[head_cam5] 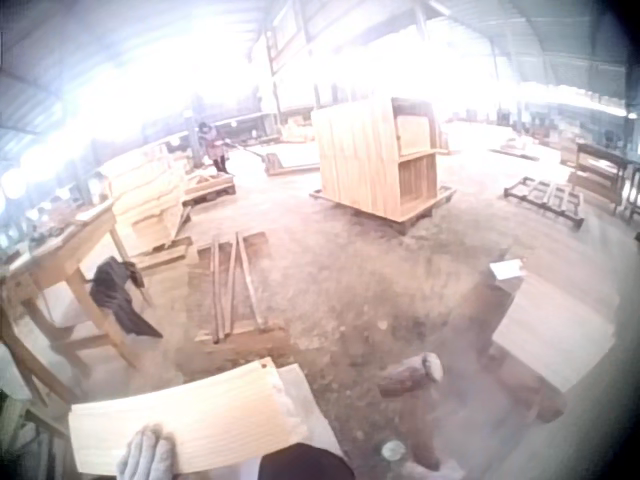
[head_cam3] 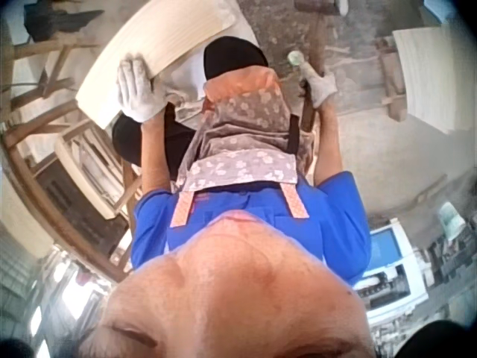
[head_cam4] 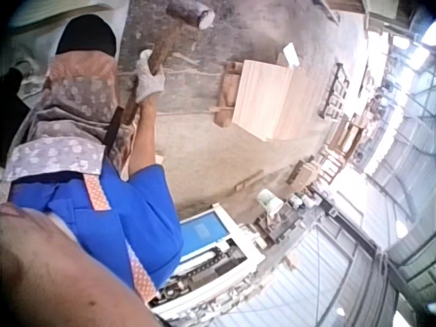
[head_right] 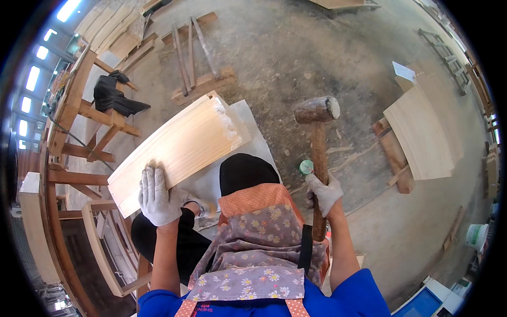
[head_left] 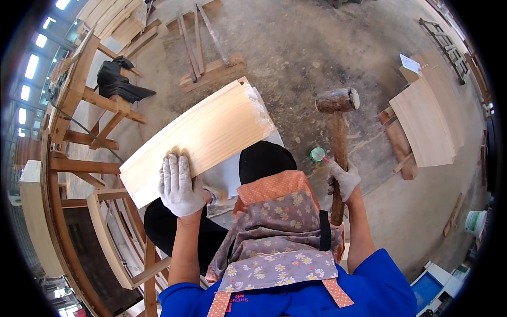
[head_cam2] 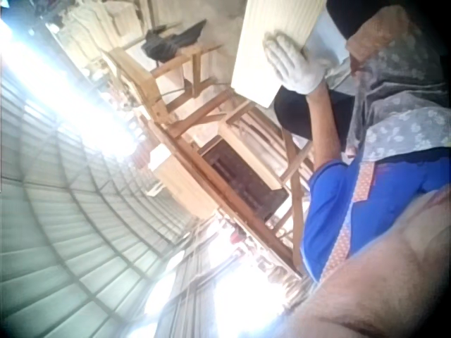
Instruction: The person assembles a wooden box structure by interlocking joint cuts by hand, hammering the seams together with a mallet, and turning the structure around to secure different sides.
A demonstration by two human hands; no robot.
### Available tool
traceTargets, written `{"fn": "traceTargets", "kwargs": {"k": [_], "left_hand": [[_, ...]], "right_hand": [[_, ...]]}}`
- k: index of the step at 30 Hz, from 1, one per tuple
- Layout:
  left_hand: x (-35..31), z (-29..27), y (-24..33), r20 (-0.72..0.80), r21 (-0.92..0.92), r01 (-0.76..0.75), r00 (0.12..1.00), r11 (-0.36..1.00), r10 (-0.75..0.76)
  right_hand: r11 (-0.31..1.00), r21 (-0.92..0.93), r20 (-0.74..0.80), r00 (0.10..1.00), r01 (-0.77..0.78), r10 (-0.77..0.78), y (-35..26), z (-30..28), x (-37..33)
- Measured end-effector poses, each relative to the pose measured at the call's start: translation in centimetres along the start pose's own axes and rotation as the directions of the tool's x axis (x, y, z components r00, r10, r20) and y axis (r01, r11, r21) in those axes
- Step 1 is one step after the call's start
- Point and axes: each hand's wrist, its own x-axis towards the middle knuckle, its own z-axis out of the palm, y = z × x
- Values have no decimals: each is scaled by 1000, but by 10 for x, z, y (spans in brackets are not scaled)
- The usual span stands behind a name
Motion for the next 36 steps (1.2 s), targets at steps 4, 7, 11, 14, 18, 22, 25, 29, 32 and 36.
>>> {"fn": "traceTargets", "kwargs": {"k": [4,7,11,14,18,22,25,29,32,36], "left_hand": [[5,6,0,-3,5,-4,1000,1000,4],[13,19,-4,-27,-12,3,1000,1000,-3],[35,21,-13,-16,-11,29,999,1000,-30],[53,33,-24,-29,-20,28,999,999,-28],[74,52,-46,-37,-18,41,998,999,-42],[93,76,-68,17,-47,117,993,992,-116],[104,85,-77,20,-31,123,992,992,-123],[108,95,-83,-46,-90,128,990,988,-133],[109,102,-80,-88,-148,141,984,979,-155],[110,103,-81,-129,-173,174,972,969,-197]], "right_hand": [[999,-26,-25,999,-28,27,12,-15,7],[999,-34,-37,999,-26,24,13,-17,5],[999,-37,-23,999,-34,34,13,-16,6],[997,-56,-5,999,-44,44,14,-15,5],[988,-154,-17,1000,-23,20,0,0,-6],[976,-215,6,1000,30,-29,-12,13,-12],[958,-272,34,996,89,-83,-34,24,-18],[907,-367,92,978,207,-186,-78,45,-23],[800,-513,130,950,311,-286,-113,62,-16],[810,-487,187,945,325,-267,-180,116,-27]]}}
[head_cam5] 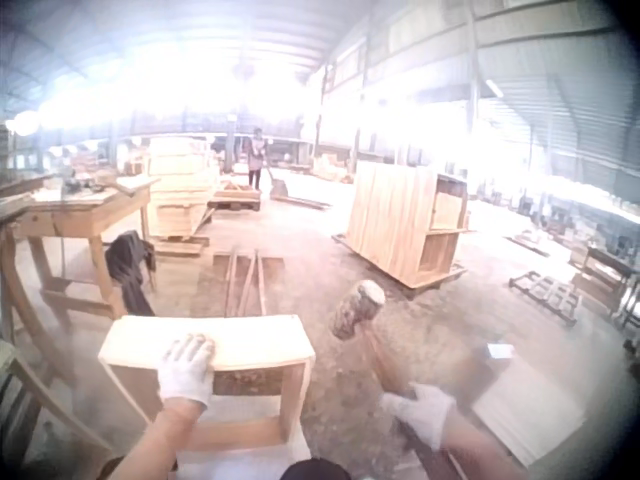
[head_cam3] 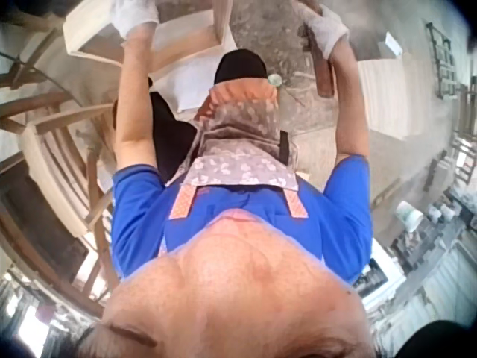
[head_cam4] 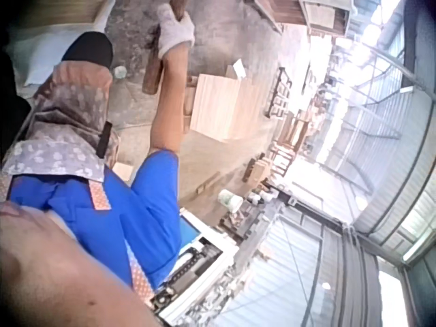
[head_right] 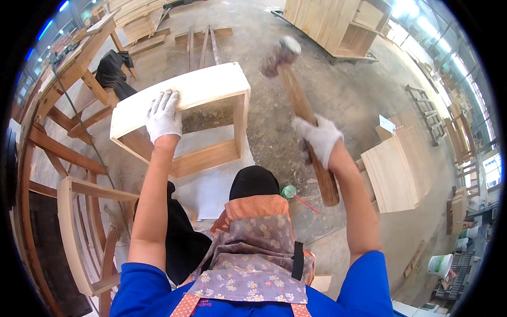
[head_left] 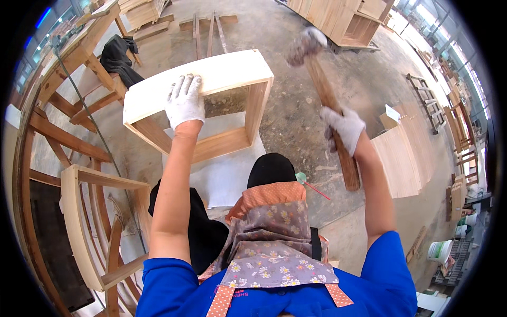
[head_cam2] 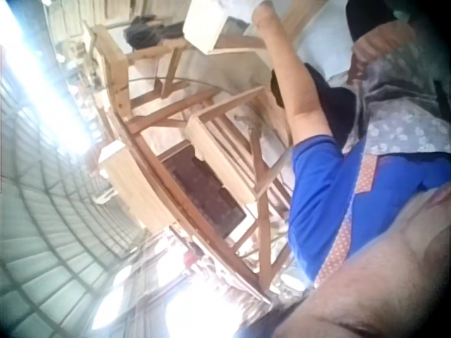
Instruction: The person assembles a wooden box structure by interlocking joint cuts by hand, hammering the seams together with a mallet, and turning the structure around to secure different sides.
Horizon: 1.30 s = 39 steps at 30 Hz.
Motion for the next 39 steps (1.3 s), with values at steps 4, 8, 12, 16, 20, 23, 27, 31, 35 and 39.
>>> {"fn": "traceTargets", "kwargs": {"k": [4,8,12,16,20,23,27,31,35,39], "left_hand": [[-8,0,-8,-7,3,43,999,999,-43],[-5,5,6,-40,20,-13,999,1000,14],[-6,-23,9,19,-76,1,1000,997,0],[-9,-57,-8,37,-414,150,988,898,-148],[-22,-97,-70,-185,-544,410,792,732,-582],[-40,-91,-116,178,-808,562,517,175,-837],[-48,-87,-125,502,-800,584,523,-140,-689],[-53,-76,-118,457,-813,580,583,-51,-672],[-58,-66,-124,473,-848,514,619,-132,-627],[-60,-68,-124,430,-866,492,641,-90,-636]], "right_hand": [[981,-18,-110,975,194,-195,-46,33,13],[944,-289,-19,985,161,-173,-18,41,37],[962,-272,33,999,33,-25,-17,49,40],[956,-292,28,999,28,-20,-7,50,42],[958,-278,29,998,61,-56,-7,47,43],[975,-220,40,999,24,-15,-20,47,33],[976,-104,77,980,189,-181,-36,70,1],[962,-83,214,948,259,-236,-64,110,-32],[946,-30,377,880,322,-288,-82,138,-39],[921,-11,460,820,390,-342,-104,171,-46]]}}
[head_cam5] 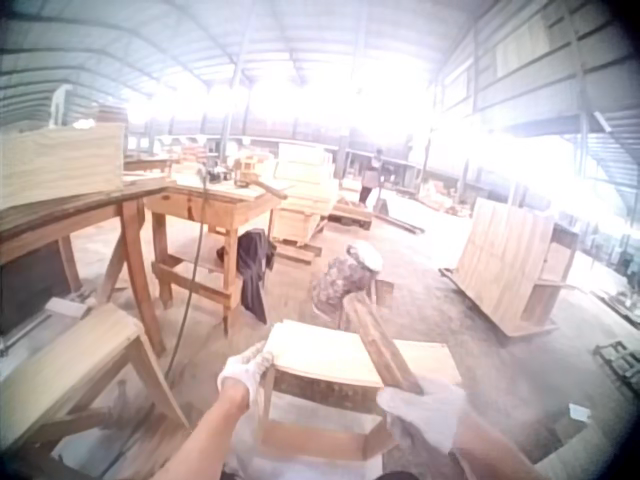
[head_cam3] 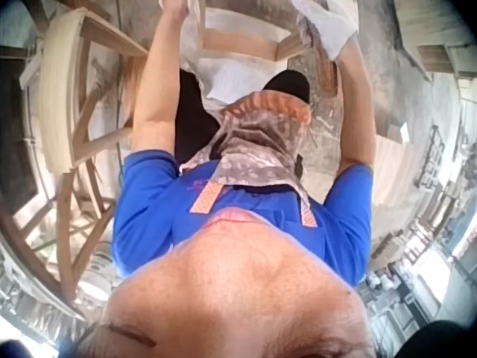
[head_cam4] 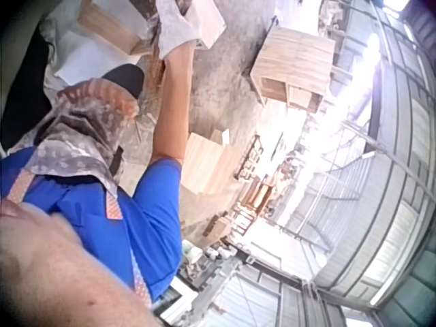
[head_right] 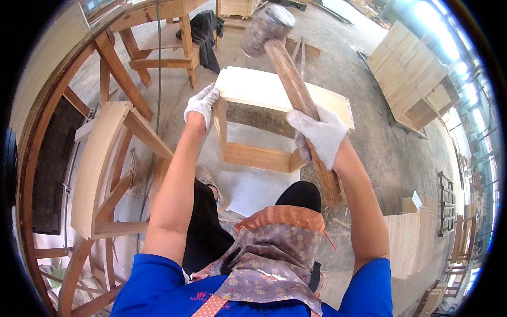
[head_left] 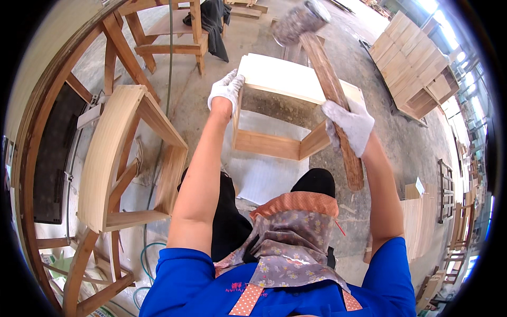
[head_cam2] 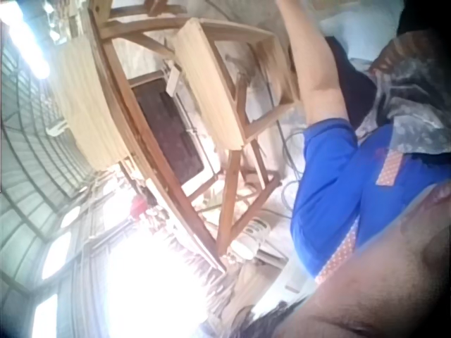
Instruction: The person assembles a wooden box structure by interlocking joint cuts by hand, hammering the seams together with a mallet, and turning the structure around to secure different sides.
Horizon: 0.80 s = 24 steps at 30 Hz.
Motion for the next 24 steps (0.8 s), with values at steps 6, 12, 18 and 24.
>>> {"fn": "traceTargets", "kwargs": {"k": [6,12,18,24], "left_hand": [[-5,1,3,-44,198,-50,997,979,59],[-1,2,-1,-21,126,-73,997,989,76],[-7,-1,1,2,121,-62,998,991,62],[-4,11,3,-161,495,66,987,866,16]], "right_hand": [[979,44,-14,980,198,-197,-32,46,30],[929,-369,55,998,-19,42,23,77,87],[995,51,152,986,-81,72,42,48,33],[902,-176,329,840,-394,431,121,29,-13]]}}
